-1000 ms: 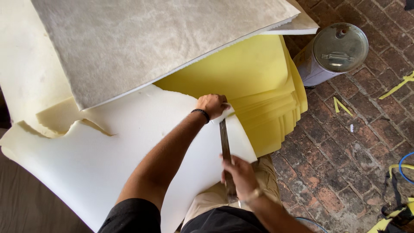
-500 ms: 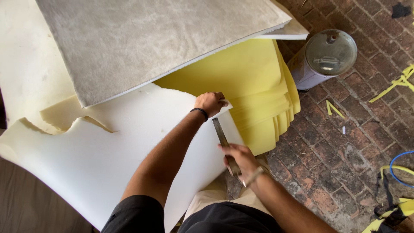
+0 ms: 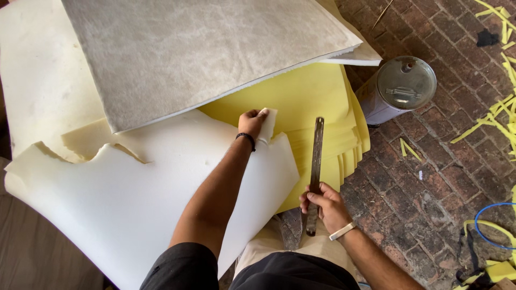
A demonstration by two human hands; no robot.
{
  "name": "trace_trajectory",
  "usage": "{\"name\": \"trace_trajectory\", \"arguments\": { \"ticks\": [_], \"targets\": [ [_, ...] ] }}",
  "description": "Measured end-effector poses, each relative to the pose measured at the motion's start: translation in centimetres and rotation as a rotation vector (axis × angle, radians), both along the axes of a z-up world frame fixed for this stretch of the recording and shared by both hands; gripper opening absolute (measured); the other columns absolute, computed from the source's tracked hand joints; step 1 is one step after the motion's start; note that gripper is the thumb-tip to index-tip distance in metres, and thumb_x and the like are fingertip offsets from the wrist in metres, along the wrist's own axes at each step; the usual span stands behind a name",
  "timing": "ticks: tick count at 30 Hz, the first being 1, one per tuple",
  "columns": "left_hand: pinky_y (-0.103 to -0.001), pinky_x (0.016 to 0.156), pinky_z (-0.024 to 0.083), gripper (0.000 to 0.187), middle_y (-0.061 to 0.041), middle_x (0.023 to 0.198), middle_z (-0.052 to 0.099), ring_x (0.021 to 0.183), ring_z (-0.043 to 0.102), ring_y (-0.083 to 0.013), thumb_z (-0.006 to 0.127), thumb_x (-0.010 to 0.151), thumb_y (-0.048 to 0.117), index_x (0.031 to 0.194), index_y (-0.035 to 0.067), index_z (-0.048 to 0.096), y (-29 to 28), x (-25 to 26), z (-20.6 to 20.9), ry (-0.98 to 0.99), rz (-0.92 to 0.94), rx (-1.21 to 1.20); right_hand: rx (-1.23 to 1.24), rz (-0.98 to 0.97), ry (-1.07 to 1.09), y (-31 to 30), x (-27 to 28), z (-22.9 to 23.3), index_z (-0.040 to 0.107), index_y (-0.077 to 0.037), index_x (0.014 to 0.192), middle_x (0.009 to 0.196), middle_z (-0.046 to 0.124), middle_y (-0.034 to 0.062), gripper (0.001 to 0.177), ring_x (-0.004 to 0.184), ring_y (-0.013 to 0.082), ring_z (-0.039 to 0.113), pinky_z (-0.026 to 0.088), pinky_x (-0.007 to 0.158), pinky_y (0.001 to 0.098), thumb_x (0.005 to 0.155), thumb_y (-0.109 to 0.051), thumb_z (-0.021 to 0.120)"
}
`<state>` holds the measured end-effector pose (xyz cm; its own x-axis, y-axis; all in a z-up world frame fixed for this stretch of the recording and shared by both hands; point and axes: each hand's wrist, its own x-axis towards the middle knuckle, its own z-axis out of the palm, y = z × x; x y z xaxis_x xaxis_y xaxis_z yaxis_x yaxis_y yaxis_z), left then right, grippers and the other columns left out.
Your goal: The person cuts a piece of white foam, applies adhesive with a spray gun, and attaches a gray fabric layer. They repeat this process, smoothing the fabric and trimming excess material. The person handles foam sheets, fabric, and tools on a wooden workbench.
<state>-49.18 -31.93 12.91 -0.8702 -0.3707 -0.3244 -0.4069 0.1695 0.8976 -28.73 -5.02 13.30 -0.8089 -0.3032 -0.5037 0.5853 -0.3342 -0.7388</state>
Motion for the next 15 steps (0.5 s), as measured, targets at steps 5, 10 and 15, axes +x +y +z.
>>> {"name": "trace_trajectory", "arguments": {
  "ticks": [5,10,15],
  "targets": [
    [-0.034,0.072,0.058,0.026,-0.010,0.091,0.074,0.077,0.067,-0.0187,0.076,0.097,0.024,0.097,-0.001,0.071,-1.6,-0.3,-2.7,0.301,0.254,0.605,-0.046,-0.138,0.140,-0.3,-1.6,-1.0,0.064,-0.003,0.101,0.079,0.065,0.0059,0.013,0.061,0.0121,0.058,0.052,0.056,0.0295,0.089,-0.008,0.066],
    [-0.035,0.069,0.059,0.022,-0.008,0.090,0.074,0.075,0.068,-0.0179,0.069,0.098,0.027,0.097,0.005,0.070,-2.0,0.6,-1.9,0.391,0.145,0.826,0.250,-0.167,0.106,-3.9,-4.5,1.7,0.067,-0.011,0.120,0.074,0.064,-0.0024,0.036,0.043,0.0047,0.041,0.035,0.035,0.0224,0.085,-0.020,0.074],
    [-0.035,0.070,0.058,0.018,-0.007,0.091,0.074,0.076,0.067,-0.0172,0.069,0.097,0.024,0.099,0.007,0.072,-1.4,1.7,-1.0,0.378,0.003,0.818,0.156,-0.019,0.102,-9.7,-9.4,4.3,0.066,-0.017,0.120,0.073,0.065,0.0002,0.035,0.048,0.0036,0.050,0.037,0.037,0.0210,0.087,-0.029,0.074]
  ]
}}
